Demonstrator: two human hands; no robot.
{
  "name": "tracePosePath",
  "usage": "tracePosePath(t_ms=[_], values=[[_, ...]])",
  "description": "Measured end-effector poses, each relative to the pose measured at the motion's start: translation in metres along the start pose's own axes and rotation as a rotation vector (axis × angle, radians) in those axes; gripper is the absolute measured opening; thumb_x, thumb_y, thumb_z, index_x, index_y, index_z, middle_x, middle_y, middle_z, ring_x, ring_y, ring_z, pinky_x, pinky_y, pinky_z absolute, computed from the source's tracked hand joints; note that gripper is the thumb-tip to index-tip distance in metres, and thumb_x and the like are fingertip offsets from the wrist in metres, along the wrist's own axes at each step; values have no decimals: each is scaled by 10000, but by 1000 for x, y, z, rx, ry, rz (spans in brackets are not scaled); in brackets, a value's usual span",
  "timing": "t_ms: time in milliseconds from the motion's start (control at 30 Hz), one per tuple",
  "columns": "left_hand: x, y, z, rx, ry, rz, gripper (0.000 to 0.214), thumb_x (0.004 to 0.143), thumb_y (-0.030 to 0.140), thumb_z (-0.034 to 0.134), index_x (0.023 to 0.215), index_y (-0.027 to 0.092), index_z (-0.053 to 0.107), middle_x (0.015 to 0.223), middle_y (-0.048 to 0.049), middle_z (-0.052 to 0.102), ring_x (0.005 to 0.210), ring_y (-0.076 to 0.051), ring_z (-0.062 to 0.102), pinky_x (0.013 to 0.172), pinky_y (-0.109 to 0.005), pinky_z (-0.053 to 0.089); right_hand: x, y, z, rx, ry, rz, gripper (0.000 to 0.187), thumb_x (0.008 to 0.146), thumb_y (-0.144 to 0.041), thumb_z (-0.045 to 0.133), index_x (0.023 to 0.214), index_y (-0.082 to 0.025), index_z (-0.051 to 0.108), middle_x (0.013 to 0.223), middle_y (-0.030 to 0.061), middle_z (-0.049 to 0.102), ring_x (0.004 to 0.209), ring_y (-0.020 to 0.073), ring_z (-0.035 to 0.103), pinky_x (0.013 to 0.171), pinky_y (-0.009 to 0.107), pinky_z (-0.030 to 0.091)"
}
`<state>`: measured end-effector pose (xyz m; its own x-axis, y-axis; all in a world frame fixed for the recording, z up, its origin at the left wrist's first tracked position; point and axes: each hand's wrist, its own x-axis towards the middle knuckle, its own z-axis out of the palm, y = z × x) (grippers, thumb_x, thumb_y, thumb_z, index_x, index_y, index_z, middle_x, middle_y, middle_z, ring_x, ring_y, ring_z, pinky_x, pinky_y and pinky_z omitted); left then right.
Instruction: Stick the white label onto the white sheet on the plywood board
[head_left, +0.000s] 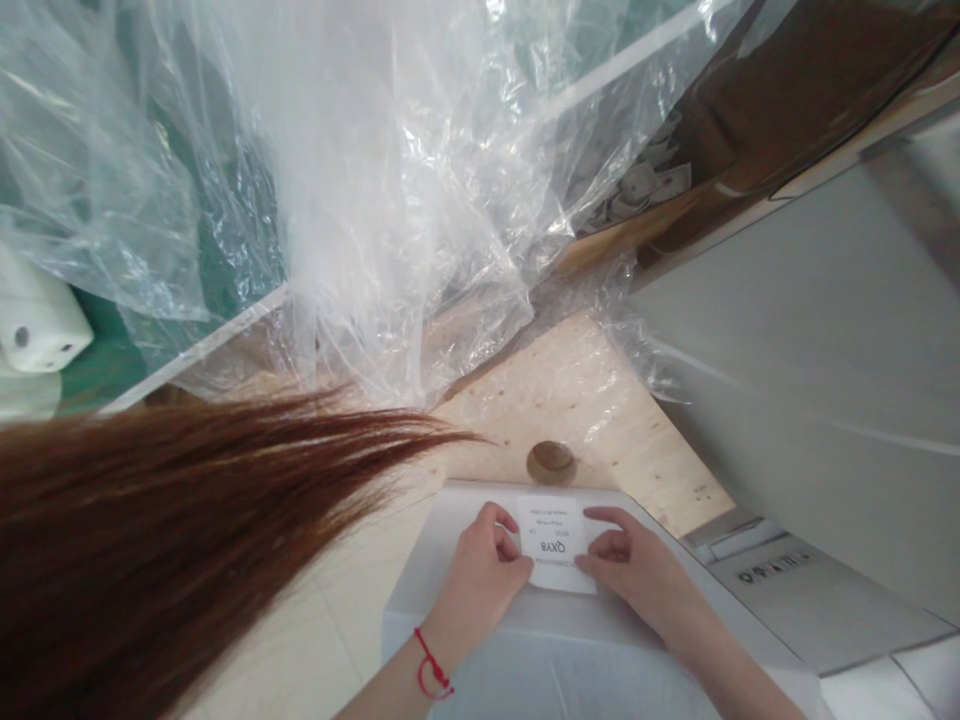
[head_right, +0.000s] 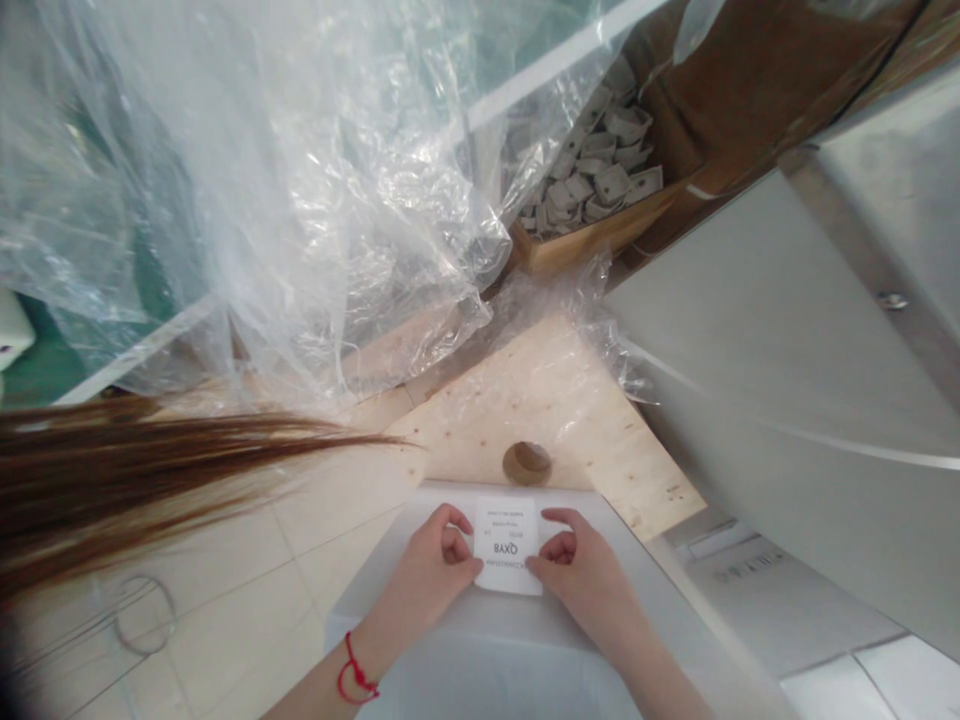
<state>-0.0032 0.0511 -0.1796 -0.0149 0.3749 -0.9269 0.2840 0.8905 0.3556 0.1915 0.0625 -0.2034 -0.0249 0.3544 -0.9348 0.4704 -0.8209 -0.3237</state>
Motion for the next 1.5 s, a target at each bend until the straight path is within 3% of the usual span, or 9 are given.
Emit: tracePosePath(t_ms=[67, 100, 200, 300, 633, 900, 1500], values=[[1, 1, 0, -5, 10, 18, 316, 684, -31, 566, 859, 213, 466, 534, 127, 489, 545, -101, 484, 555, -239, 343, 2, 4, 0, 64, 24, -6, 669, 603, -317, 641, 1230, -186, 448, 592, -71, 583, 564, 181, 544, 546, 302, 361], [1, 2, 1, 0, 12, 32, 317, 686, -33, 561, 862, 213, 465, 538, 126, 487, 546, -102, 484, 557, -241, 344, 3, 4, 0, 74, 24, -7, 677, 587, -349, 632, 1219, -190, 447, 590, -69, 577, 565, 183, 538, 552, 306, 361], [0, 6, 1, 36, 29, 76, 304, 699, -24, 559, 864, 215, 469, 559, 118, 487, 562, -106, 493, 565, -244, 344, 1, 1, 0, 25, 6, -44, 546, 602, -428, 585, 1087, -206, 469, 613, -50, 575, 588, 181, 541, 594, 320, 394], [-1, 10, 2, 47, 26, 88, 290, 710, -14, 559, 861, 218, 471, 566, 112, 493, 562, -106, 491, 558, -241, 339, -1, -3, 2, -7, -14, -93, 483, 664, -457, 551, 1071, -222, 442, 621, -57, 563, 597, 178, 549, 611, 322, 403], [-1, 4, -1, 109, -13, 1, 321, 645, 48, 686, 837, 217, 492, 527, 112, 517, 539, -113, 506, 540, -240, 327, 2, -4, 5, -20, -77, -37, 438, 705, -199, 624, 1107, -197, 450, 567, -104, 494, 564, 152, 497, 576, 290, 345], [-3, 0, 1, 189, -15, 2, 326, 640, 66, 685, 856, 220, 497, 561, 91, 548, 568, -129, 524, 555, -248, 312, -4, -9, 3, -107, -70, -9, 413, 768, -57, 636, 1120, -184, 460, 568, -113, 508, 576, 142, 508, 587, 279, 364], [-6, 7, -1, 275, -42, -14, 315, 645, 70, 658, 862, 220, 487, 600, 83, 554, 613, -148, 543, 591, -273, 314, -9, -15, 3, -195, -88, 1, 402, 789, -35, 618, 1129, -180, 462, 591, -110, 501, 606, 145, 518, 629, 289, 386]])
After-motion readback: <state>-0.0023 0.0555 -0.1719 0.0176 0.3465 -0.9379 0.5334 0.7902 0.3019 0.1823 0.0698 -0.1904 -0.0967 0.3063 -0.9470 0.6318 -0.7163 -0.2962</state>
